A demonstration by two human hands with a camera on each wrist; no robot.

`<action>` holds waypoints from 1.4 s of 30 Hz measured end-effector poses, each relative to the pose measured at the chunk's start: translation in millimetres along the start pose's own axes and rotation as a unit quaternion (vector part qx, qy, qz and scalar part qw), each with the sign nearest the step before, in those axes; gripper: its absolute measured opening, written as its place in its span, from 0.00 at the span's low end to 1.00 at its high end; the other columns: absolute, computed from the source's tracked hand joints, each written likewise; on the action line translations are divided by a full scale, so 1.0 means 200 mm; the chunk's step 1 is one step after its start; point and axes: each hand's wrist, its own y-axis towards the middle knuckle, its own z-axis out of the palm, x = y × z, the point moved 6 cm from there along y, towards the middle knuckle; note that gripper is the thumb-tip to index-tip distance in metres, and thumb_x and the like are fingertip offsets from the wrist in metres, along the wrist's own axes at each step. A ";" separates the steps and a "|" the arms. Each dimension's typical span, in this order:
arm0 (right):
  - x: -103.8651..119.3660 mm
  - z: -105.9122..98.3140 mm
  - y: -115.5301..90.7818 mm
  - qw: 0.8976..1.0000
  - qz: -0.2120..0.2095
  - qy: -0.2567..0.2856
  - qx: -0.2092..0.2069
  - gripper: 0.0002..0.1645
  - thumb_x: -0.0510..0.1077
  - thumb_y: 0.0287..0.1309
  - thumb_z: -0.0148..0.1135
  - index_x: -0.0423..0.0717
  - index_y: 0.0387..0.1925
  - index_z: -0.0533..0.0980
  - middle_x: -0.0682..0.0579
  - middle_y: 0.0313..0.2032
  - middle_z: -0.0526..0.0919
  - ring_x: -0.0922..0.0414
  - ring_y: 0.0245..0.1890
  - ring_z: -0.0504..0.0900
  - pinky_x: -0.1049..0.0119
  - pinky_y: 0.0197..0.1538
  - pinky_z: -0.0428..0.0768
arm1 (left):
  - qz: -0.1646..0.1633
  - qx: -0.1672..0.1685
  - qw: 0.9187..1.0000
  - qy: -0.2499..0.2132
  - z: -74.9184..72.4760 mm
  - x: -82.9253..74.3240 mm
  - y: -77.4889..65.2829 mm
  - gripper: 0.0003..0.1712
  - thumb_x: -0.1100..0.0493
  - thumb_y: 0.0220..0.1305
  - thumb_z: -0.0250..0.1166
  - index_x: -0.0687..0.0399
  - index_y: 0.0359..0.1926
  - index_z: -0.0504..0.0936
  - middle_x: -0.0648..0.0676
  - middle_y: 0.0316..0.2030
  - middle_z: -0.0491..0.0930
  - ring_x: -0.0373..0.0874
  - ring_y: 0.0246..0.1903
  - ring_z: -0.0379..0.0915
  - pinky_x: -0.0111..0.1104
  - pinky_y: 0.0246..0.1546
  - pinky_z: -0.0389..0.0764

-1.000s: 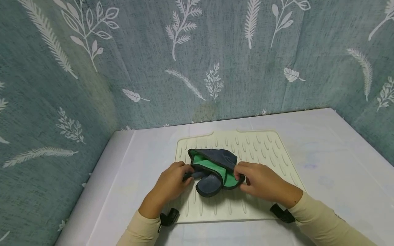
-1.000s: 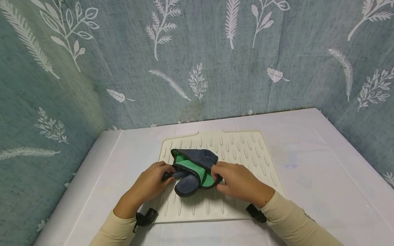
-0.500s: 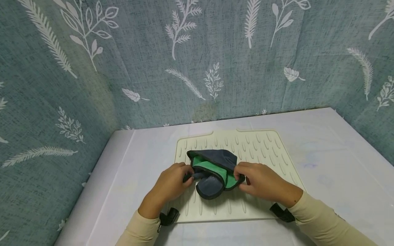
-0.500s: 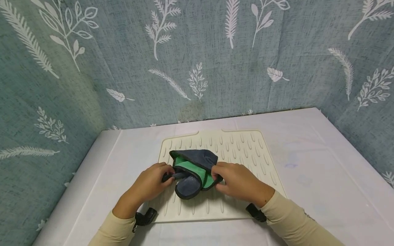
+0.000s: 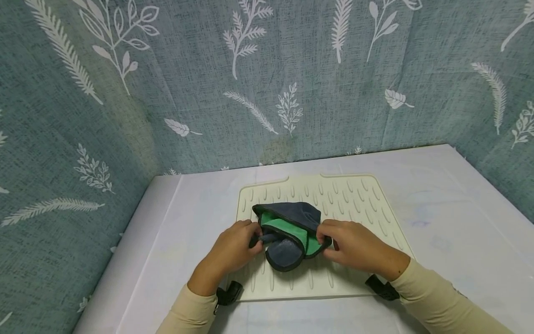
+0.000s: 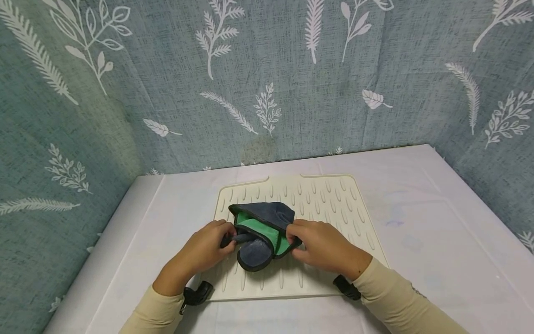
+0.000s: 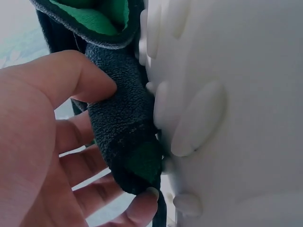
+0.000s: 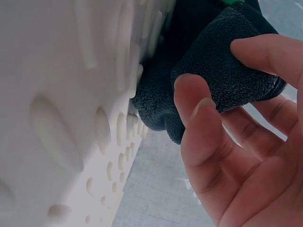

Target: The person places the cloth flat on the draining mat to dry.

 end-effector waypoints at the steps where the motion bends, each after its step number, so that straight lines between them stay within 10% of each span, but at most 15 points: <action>1: 0.00 0.00 0.00 1.000 -0.001 0.000 0.000 0.14 0.36 0.50 0.68 0.57 0.32 0.74 0.65 0.33 0.74 0.73 0.21 0.63 0.75 0.27 0.67 | 0.000 0.001 1.000 0.000 0.00 0.00 0.00 0.06 0.55 0.63 0.68 0.49 0.39 0.82 0.45 0.33 0.76 0.39 0.34 0.71 0.36 0.32 0.73; 42: -0.04 0.05 -0.01 0.996 0.007 -0.008 0.089 0.09 0.42 0.55 0.73 0.57 0.30 0.80 0.62 0.36 0.78 0.70 0.26 0.71 0.72 0.31 0.72 | 0.003 0.020 0.999 -0.034 0.00 -0.02 0.01 0.07 0.56 0.62 0.71 0.49 0.41 0.87 0.45 0.34 0.80 0.38 0.35 0.74 0.38 0.37 0.78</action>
